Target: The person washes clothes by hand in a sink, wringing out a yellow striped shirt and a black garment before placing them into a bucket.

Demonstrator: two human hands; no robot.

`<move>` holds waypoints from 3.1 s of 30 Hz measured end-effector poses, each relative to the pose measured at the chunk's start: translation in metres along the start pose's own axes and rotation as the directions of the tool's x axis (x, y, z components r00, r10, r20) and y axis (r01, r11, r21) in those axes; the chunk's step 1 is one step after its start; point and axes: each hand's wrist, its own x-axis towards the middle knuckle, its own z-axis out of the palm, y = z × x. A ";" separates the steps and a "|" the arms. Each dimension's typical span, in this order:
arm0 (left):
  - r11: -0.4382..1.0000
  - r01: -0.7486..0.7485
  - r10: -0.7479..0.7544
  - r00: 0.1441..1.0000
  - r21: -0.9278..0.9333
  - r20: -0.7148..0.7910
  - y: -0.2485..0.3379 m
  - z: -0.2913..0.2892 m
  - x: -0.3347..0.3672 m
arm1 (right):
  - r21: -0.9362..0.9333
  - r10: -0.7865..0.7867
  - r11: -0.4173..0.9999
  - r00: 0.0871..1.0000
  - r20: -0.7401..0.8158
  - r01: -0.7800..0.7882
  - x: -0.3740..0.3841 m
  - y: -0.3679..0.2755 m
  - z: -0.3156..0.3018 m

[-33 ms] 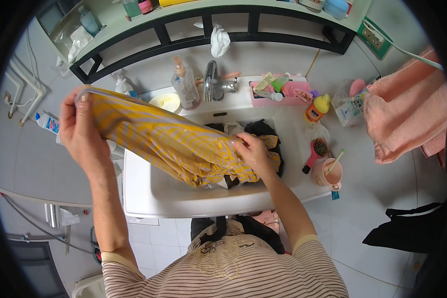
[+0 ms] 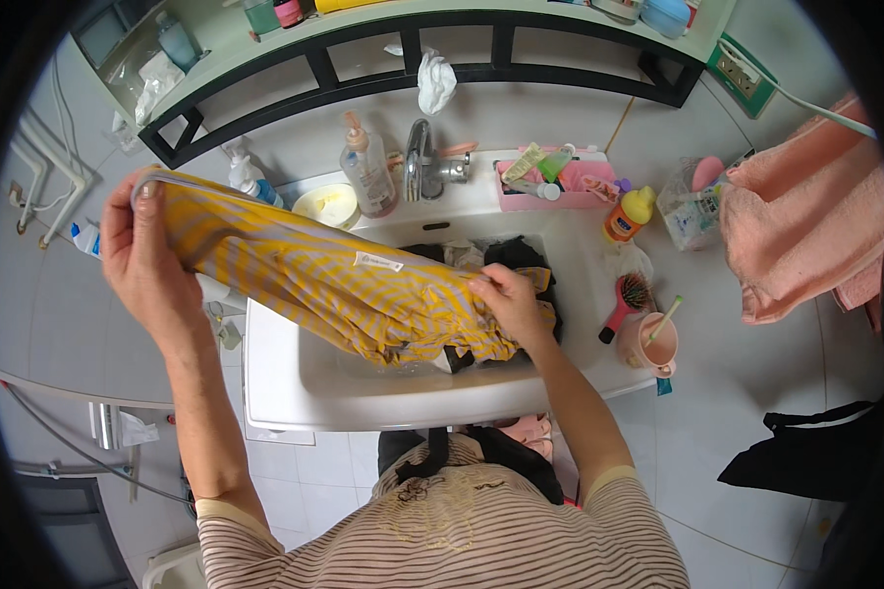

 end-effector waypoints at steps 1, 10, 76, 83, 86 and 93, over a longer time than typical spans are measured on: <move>1.000 -0.024 0.024 0.999 -0.001 -0.022 0.004 0.001 0.005 | 0.099 0.026 0.995 0.999 0.024 -0.029 -0.002 0.006 -0.010; 0.989 -0.144 0.132 0.950 -0.021 -0.283 0.041 -0.011 0.052 | 0.729 -0.087 0.656 0.979 -0.184 0.195 0.019 -0.151 -0.069; 0.275 0.034 -0.924 0.286 0.961 0.254 -0.284 -0.031 -0.259 | -0.880 0.058 0.457 0.984 0.171 0.126 0.037 0.122 0.196; 0.409 -0.010 -0.869 0.303 0.913 0.392 -0.324 -0.030 -0.250 | -0.887 0.347 0.461 0.916 0.202 0.021 0.081 0.153 0.206; 0.441 0.223 -0.895 0.186 0.869 0.406 -0.339 -0.039 -0.227 | -0.822 0.401 0.549 0.910 0.101 -0.151 0.086 0.134 0.195; 0.554 0.712 -0.831 0.505 0.431 0.233 -0.273 -0.045 -0.198 | 0.015 0.203 0.979 0.977 -0.062 -0.202 0.053 0.124 0.161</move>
